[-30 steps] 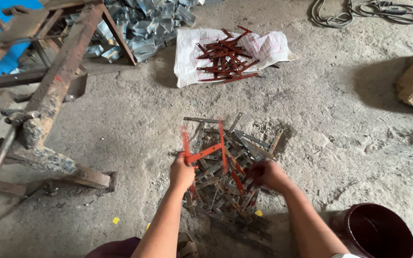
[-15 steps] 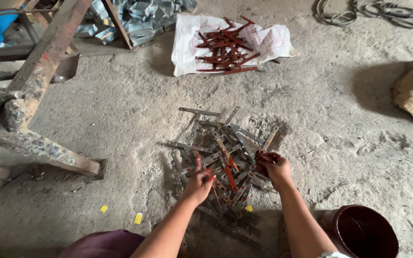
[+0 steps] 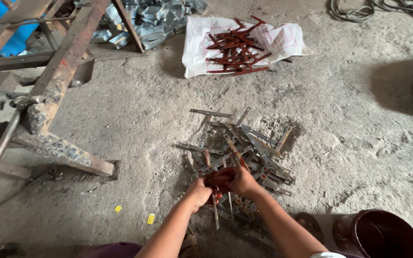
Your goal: The person is sitting on the floor, picking up metal brackets from a pile, and applying red paint to them using a cloth. The painted brackets are then placed onto a white sack nearby.
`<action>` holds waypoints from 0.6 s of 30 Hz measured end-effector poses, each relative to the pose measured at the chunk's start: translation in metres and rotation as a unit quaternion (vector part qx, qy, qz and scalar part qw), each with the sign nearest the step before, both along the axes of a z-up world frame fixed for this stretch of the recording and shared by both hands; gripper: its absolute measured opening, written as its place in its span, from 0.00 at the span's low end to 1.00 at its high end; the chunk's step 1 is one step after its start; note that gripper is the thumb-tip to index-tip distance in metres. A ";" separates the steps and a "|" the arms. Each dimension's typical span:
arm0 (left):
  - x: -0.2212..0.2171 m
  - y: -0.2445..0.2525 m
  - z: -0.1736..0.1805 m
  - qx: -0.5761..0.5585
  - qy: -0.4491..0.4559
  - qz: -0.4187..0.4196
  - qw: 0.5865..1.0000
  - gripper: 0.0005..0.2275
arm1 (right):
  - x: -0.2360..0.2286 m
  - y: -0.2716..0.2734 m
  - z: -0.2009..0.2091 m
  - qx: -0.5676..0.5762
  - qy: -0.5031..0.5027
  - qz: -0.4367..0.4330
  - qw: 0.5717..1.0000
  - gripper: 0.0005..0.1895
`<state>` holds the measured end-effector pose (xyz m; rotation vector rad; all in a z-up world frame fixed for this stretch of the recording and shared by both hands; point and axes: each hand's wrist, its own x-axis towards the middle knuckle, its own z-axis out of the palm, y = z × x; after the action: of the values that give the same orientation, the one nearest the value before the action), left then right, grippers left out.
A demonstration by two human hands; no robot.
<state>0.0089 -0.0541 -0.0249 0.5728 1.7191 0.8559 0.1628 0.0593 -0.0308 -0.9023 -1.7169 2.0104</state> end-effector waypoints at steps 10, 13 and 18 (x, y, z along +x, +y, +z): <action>0.028 -0.014 0.045 0.003 0.061 -0.111 0.992 0.17 | -0.024 0.021 0.027 0.282 -0.019 -0.204 0.937 0.08; 0.017 -0.012 0.042 0.020 0.021 -0.095 0.995 0.15 | -0.028 0.016 0.034 0.266 0.020 -0.210 0.941 0.09; -0.017 -0.008 0.026 0.074 -0.025 -0.027 0.997 0.10 | -0.027 -0.011 0.018 0.371 0.042 -0.138 0.917 0.07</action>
<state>-0.0078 -0.0618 0.0014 0.6891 1.5960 0.9569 0.1362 0.0479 -0.0126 -0.7125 -1.9401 1.0506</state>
